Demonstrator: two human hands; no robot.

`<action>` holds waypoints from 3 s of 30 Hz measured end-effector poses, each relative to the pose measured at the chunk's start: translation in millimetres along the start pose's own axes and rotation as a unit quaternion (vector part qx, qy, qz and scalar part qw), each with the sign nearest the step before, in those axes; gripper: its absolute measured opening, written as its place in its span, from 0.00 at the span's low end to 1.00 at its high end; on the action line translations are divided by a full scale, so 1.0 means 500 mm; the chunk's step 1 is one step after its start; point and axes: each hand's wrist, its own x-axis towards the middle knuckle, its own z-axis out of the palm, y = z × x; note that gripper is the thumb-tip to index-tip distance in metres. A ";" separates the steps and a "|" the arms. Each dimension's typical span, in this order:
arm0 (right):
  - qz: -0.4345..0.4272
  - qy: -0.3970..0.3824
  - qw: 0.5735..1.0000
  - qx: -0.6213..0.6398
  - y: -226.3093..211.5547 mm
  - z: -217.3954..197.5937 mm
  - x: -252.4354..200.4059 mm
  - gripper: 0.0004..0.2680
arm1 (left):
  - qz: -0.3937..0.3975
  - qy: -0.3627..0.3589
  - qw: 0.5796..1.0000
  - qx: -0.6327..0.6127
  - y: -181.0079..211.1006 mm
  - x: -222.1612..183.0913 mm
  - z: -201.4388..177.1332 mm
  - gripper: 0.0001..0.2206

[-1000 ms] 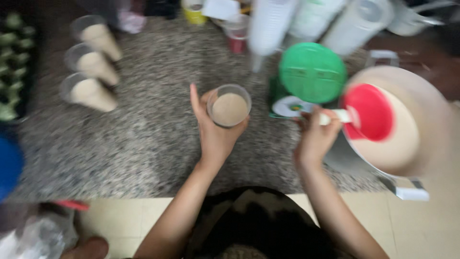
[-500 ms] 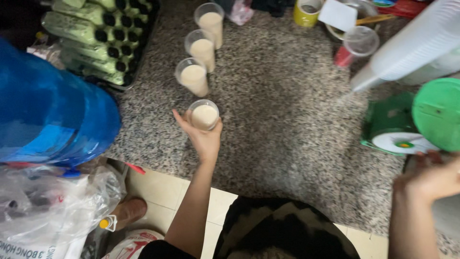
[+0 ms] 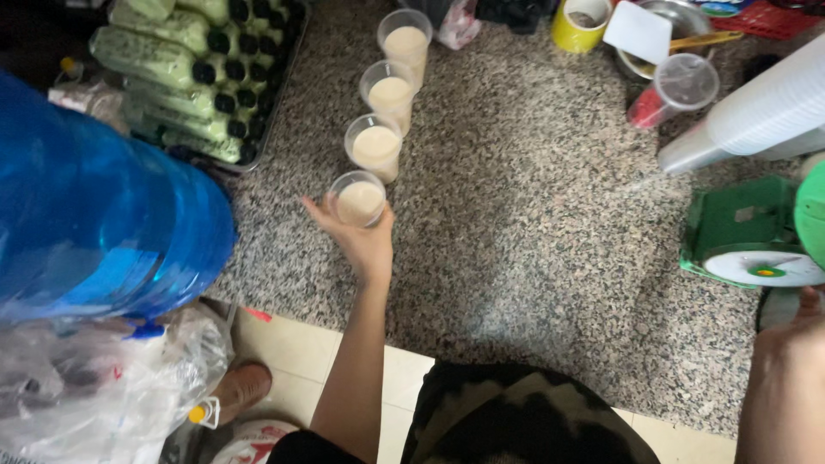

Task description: The person pours a light-colored liquid from a red pitcher into multiple clear plastic cups placed on a counter and then arranges the filled cups in a row.

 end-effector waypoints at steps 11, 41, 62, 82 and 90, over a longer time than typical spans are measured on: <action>-0.036 0.139 0.988 -0.048 -0.134 0.133 -0.128 0.07 | 0.229 0.008 0.966 0.123 0.120 -0.145 0.104 0.56; 0.015 0.117 0.906 -0.406 -0.509 -0.001 -0.204 0.21 | 0.424 -0.257 0.861 0.116 0.566 -0.223 0.690 0.05; 0.004 0.110 0.950 -0.294 -0.446 -0.051 -0.163 0.06 | 0.428 -0.353 0.820 -0.139 0.584 -0.425 0.509 0.05; -0.152 0.174 0.972 0.036 -0.699 0.005 -0.263 0.05 | 0.366 -0.452 0.795 -0.172 0.551 -0.501 0.570 0.09; -0.195 0.107 0.974 0.037 -0.729 0.075 -0.243 0.03 | 0.364 -0.452 0.802 -0.141 0.542 -0.522 0.593 0.20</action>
